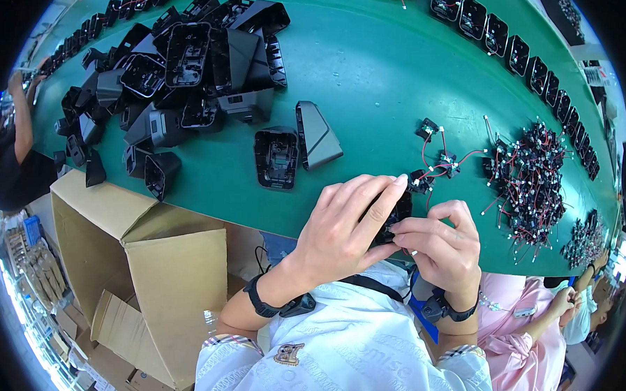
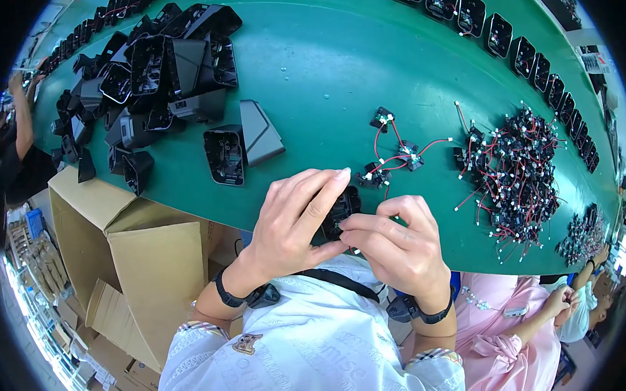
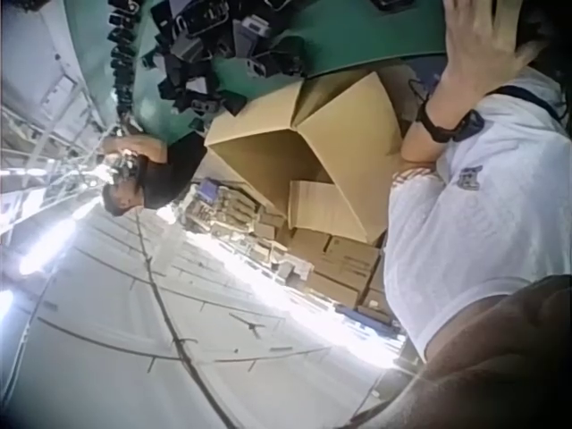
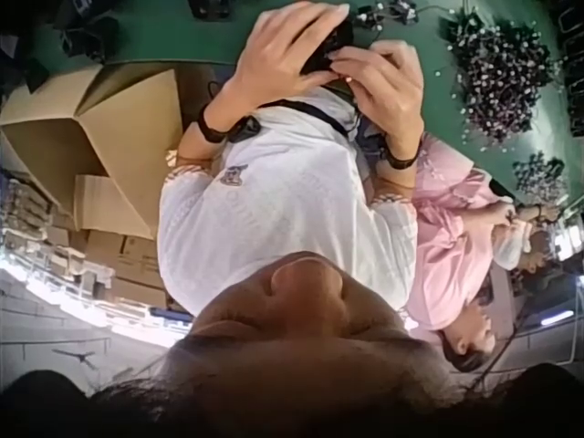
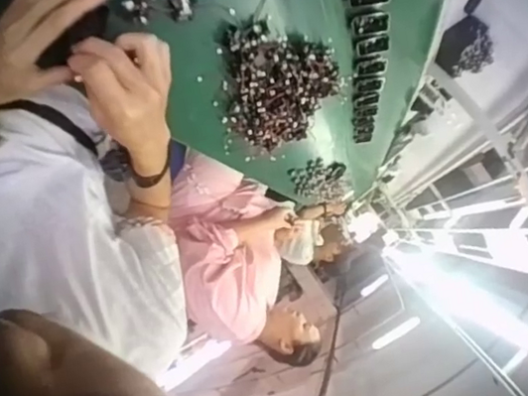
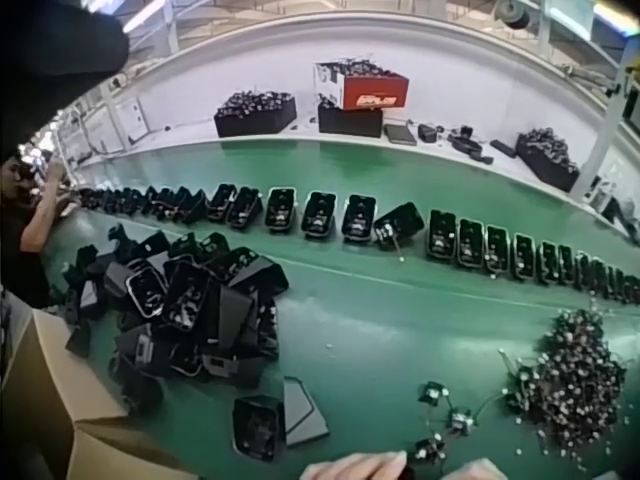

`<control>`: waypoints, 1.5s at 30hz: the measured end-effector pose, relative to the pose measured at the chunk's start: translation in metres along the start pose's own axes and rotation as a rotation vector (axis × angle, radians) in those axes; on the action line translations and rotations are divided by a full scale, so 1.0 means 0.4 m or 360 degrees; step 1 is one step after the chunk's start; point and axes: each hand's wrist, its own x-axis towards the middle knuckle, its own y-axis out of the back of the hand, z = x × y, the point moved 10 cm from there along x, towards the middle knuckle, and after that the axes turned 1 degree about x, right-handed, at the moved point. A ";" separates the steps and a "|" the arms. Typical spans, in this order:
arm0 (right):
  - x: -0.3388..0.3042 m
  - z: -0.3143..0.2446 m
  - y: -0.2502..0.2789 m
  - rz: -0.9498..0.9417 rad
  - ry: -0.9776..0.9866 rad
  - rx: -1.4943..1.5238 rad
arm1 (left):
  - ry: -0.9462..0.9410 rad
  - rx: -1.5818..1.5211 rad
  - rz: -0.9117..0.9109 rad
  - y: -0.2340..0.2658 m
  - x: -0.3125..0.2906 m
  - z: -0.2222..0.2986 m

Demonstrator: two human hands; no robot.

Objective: Assembling small components, including cooling fans and housings, on a manufacturing assembly line.

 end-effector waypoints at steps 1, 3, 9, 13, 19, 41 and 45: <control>0.004 -0.005 0.000 -0.0025 0.0007 -0.0038 | 0.0002 -0.0006 0.0007 0.001 0.001 0.001; 0.009 -0.011 0.003 -0.0053 0.0011 -0.0074 | 0.0006 -0.0015 0.0012 0.001 0.001 0.001; 0.015 -0.013 -0.001 -0.0091 0.0034 -0.0113 | 0.0002 0.0011 0.0007 -0.002 0.001 0.000; 0.018 -0.007 -0.009 -0.0113 0.0023 -0.0119 | -0.0032 0.0058 0.0011 -0.005 -0.002 0.005; 0.020 0.002 -0.023 -0.0125 -0.0022 -0.0029 | -0.0027 0.0074 0.0031 -0.006 -0.001 0.003; 0.002 0.010 -0.008 0.0040 -0.0086 -0.0169 | 0.0042 -0.0026 -0.0050 -0.008 0.004 -0.004; 0.016 -0.011 0.000 0.0029 -0.0039 -0.0278 | 0.0053 0.0000 -0.0059 -0.008 0.004 -0.002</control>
